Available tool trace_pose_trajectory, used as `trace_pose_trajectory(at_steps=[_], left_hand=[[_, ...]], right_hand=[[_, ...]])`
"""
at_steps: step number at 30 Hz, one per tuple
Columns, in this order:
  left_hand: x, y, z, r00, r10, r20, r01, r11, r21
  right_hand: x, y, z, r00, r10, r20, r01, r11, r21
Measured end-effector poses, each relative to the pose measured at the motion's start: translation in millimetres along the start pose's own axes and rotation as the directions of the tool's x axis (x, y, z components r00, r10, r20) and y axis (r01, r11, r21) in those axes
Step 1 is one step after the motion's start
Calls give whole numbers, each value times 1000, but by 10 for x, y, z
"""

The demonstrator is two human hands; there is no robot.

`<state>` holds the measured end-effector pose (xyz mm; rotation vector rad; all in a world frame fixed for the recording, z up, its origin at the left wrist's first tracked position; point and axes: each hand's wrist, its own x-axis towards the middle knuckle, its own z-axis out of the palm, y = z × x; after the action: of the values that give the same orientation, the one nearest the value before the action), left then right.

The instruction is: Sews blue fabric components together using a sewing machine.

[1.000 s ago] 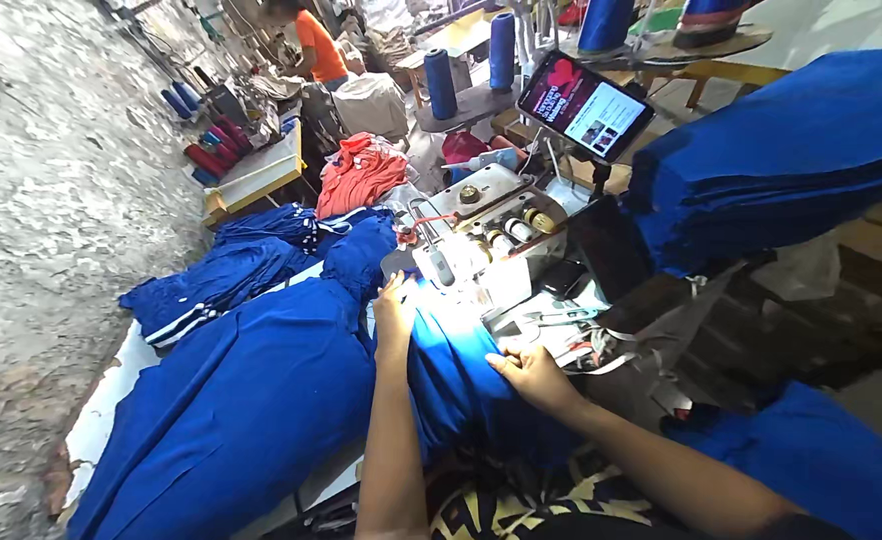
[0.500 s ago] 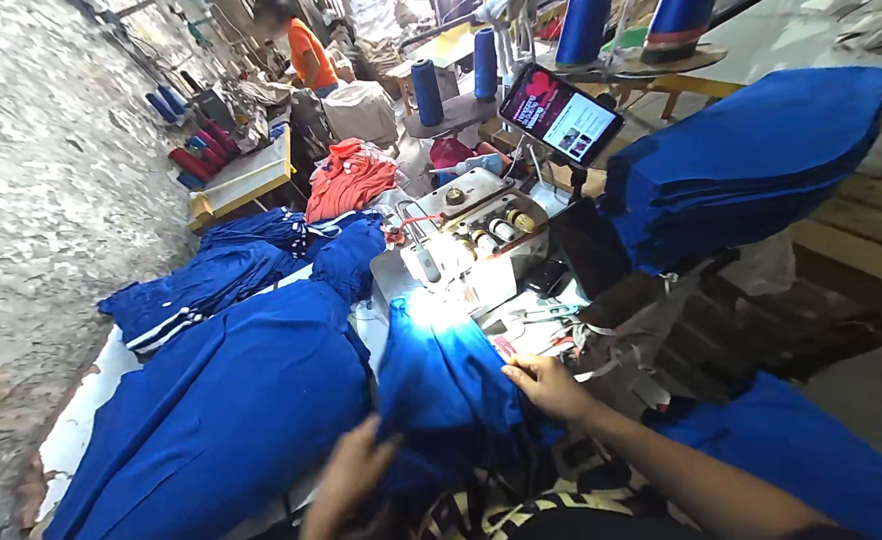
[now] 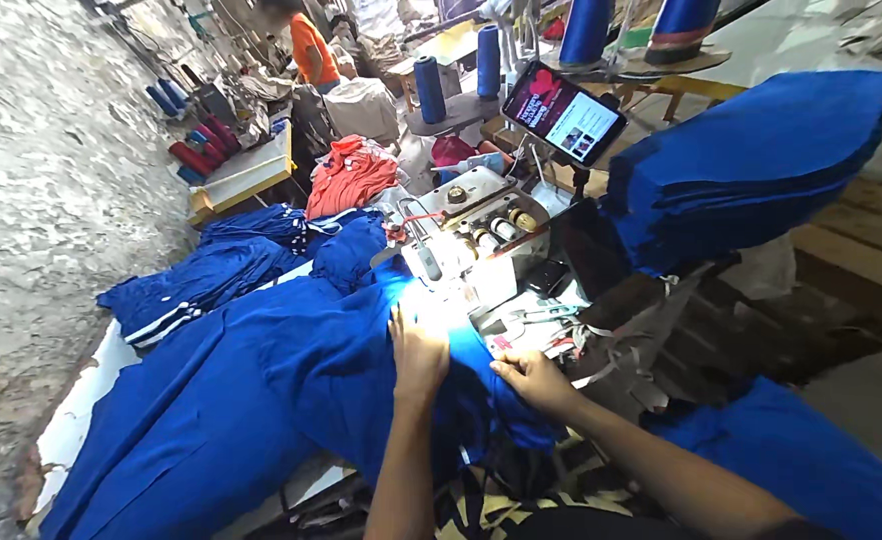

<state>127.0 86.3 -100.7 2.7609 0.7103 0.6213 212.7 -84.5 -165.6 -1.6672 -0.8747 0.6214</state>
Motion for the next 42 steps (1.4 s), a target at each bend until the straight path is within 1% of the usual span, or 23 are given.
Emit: trace_pose_trajectory(at_steps=[3, 7, 10, 11, 12, 13, 14, 15, 16, 17, 18, 19, 20, 21, 23, 25, 27, 29, 31, 33, 35, 38, 42], left_hand=[[189, -74, 33, 992, -113, 60, 113, 994, 11], [495, -150, 11, 944, -285, 164, 280, 958, 56], [746, -314, 76, 932, -337, 136, 325, 940, 104], [768, -366, 83, 954, -296, 51, 291, 953, 88], [736, -410, 90, 972, -200, -122, 206, 978, 35], [682, -467, 133, 927, -69, -368, 76, 997, 4], [598, -488, 176, 813, 58, -580, -60, 998, 16], [455, -435, 203, 701, 168, -693, -199, 979, 36], [258, -312, 257, 621, 248, -744, -340, 940, 30], [19, -149, 353, 587, 307, -749, -462, 887, 1], [-201, -4, 477, 595, 366, -716, -556, 831, -36], [-352, 71, 617, 618, 426, -661, -599, 800, -45], [-441, 80, 751, 652, 458, -604, -589, 808, -25], [-478, 43, 861, 692, 447, -567, -537, 844, 10], [-435, -69, 946, 731, 398, -554, -362, 915, 178], [-407, -156, 839, 740, 364, -565, -309, 931, 196], [-401, -244, 667, 733, 386, -560, -380, 915, 134], [-389, -274, 473, 753, 407, -517, -441, 895, 62], [-304, -287, 247, 823, 399, -404, -435, 900, 4], [-142, -345, 22, 909, 338, -245, -372, 922, -110], [72, -514, -76, 944, 279, -173, -317, 914, -253], [350, -831, 26, 932, 257, -256, -337, 873, -351], [478, -960, 81, 938, 144, -316, -276, 861, -427]], right_hand=[[227, -9, 56, 996, -77, -40, 78, 997, 17], [486, -124, 76, 977, -190, -101, 189, 982, -19], [600, -200, 67, 983, -166, -82, 160, 984, -82], [603, -221, 51, 984, -162, -69, 154, 982, -108], [594, -239, 25, 984, -170, -56, 161, 978, -134], [573, -251, -9, 981, -187, -42, 178, 970, -164], [537, -270, -51, 982, -189, -16, 182, 964, -194], [498, -312, -99, 985, -171, 19, 171, 961, -219], [460, -371, -148, 989, -139, 51, 147, 960, -238], [420, -427, -184, 992, -103, 71, 117, 962, -248], [385, -473, -207, 994, -79, 75, 95, 966, -242], [356, -518, -226, 995, -60, 74, 75, 973, -219], [335, -538, -236, 996, -42, 76, 56, 982, -181], [316, -538, -239, 996, -32, 77, 42, 990, -132], [290, -482, -206, 997, -30, 77, 32, 999, -32], [256, -386, -125, 999, -15, 51, 12, 998, 62], [268, -312, -42, 1000, -3, -14, 4, 995, 98], [327, -312, 18, 997, -7, -78, 14, 996, 86], [444, -325, 90, 990, -5, -142, 28, 988, 155], [560, -441, 166, 982, 103, -161, -38, 930, 365], [695, -507, 230, 966, 225, -125, -126, 837, 533], [817, -470, 300, 965, 191, -179, -74, 855, 513], [770, -384, 335, 949, 90, -301, 38, 919, 394]])
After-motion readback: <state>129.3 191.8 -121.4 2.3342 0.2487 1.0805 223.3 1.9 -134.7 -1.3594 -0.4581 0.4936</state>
